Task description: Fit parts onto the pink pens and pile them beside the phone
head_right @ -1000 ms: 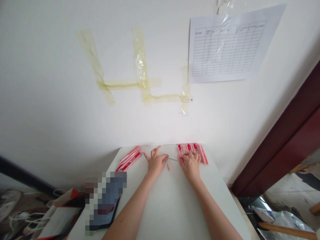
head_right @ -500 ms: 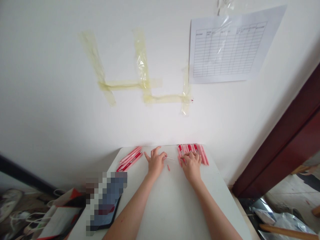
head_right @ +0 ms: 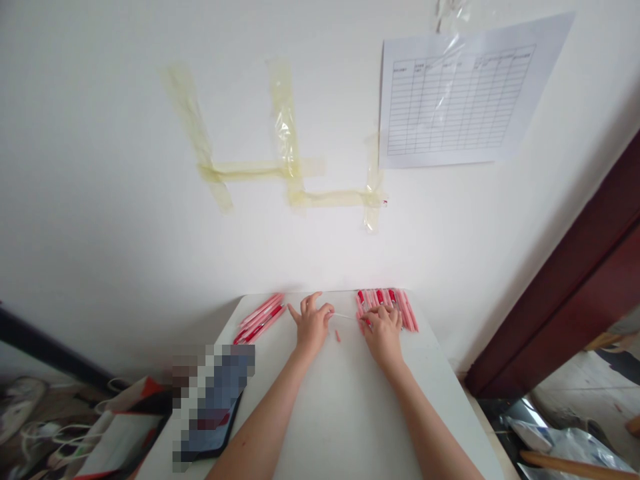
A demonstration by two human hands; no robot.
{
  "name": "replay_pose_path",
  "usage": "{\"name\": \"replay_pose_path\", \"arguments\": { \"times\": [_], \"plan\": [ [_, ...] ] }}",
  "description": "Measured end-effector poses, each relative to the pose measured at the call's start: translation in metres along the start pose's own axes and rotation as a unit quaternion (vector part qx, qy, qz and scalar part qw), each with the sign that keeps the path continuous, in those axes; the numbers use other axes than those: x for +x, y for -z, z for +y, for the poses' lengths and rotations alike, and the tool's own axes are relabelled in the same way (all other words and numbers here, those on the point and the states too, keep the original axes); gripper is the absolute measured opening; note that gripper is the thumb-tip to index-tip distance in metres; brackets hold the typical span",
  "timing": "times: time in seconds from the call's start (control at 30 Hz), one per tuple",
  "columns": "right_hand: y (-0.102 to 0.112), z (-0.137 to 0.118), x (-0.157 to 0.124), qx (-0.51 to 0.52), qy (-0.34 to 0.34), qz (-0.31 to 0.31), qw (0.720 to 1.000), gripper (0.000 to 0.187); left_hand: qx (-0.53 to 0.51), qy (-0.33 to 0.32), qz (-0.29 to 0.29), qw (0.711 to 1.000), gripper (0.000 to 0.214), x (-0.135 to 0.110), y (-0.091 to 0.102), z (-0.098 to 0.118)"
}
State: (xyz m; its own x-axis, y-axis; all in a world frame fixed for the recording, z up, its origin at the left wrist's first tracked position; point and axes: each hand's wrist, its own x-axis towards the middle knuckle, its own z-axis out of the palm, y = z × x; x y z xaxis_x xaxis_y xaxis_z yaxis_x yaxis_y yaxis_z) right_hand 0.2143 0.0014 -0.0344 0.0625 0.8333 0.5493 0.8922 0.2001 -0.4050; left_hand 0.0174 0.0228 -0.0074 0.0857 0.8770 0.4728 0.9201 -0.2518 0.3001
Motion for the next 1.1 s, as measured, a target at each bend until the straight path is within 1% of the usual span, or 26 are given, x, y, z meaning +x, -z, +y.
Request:
{"name": "replay_pose_path", "arguments": {
  "times": [0.13, 0.33, 0.6, 0.77, 0.87, 0.93, 1.0, 1.1],
  "plan": [
    [0.000, -0.001, 0.000, 0.009, 0.011, 0.001, 1.000, 0.019, -0.002, -0.004, 0.004, 1.000, 0.012, 0.000, 0.000, 0.000],
    [0.000, -0.005, -0.001, 0.012, 0.018, 0.000, 1.000, 0.022, -0.006, -0.013, -0.006, 1.000, 0.012, -0.001, 0.001, 0.001],
    [0.002, -0.014, -0.002, 0.016, 0.029, 0.006, 0.999, 0.019, -0.018, -0.025, -0.008, 1.000, 0.013, -0.003, 0.003, 0.006],
    [0.002, -0.012, -0.001, 0.019, 0.028, 0.009, 0.999, 0.023, -0.019, -0.008, -0.025, 0.999, 0.012, -0.003, 0.007, 0.008],
    [0.003, -0.009, 0.000, 0.028, 0.016, 0.018, 0.999, 0.029, -0.018, 0.006, -0.020, 1.000, 0.013, -0.003, 0.007, 0.007],
    [0.004, -0.007, 0.000, 0.014, 0.002, 0.030, 0.999, 0.031, -0.019, 0.018, -0.012, 1.000, 0.013, -0.002, 0.005, 0.005],
    [0.006, -0.006, 0.000, -0.017, -0.007, 0.045, 0.999, 0.028, -0.017, 0.031, -0.001, 0.999, 0.013, -0.002, 0.004, 0.002],
    [0.008, -0.009, -0.002, -0.065, 0.007, 0.045, 0.997, 0.020, -0.011, 0.051, 0.016, 0.999, 0.011, -0.001, 0.002, -0.001]
  ]
}}
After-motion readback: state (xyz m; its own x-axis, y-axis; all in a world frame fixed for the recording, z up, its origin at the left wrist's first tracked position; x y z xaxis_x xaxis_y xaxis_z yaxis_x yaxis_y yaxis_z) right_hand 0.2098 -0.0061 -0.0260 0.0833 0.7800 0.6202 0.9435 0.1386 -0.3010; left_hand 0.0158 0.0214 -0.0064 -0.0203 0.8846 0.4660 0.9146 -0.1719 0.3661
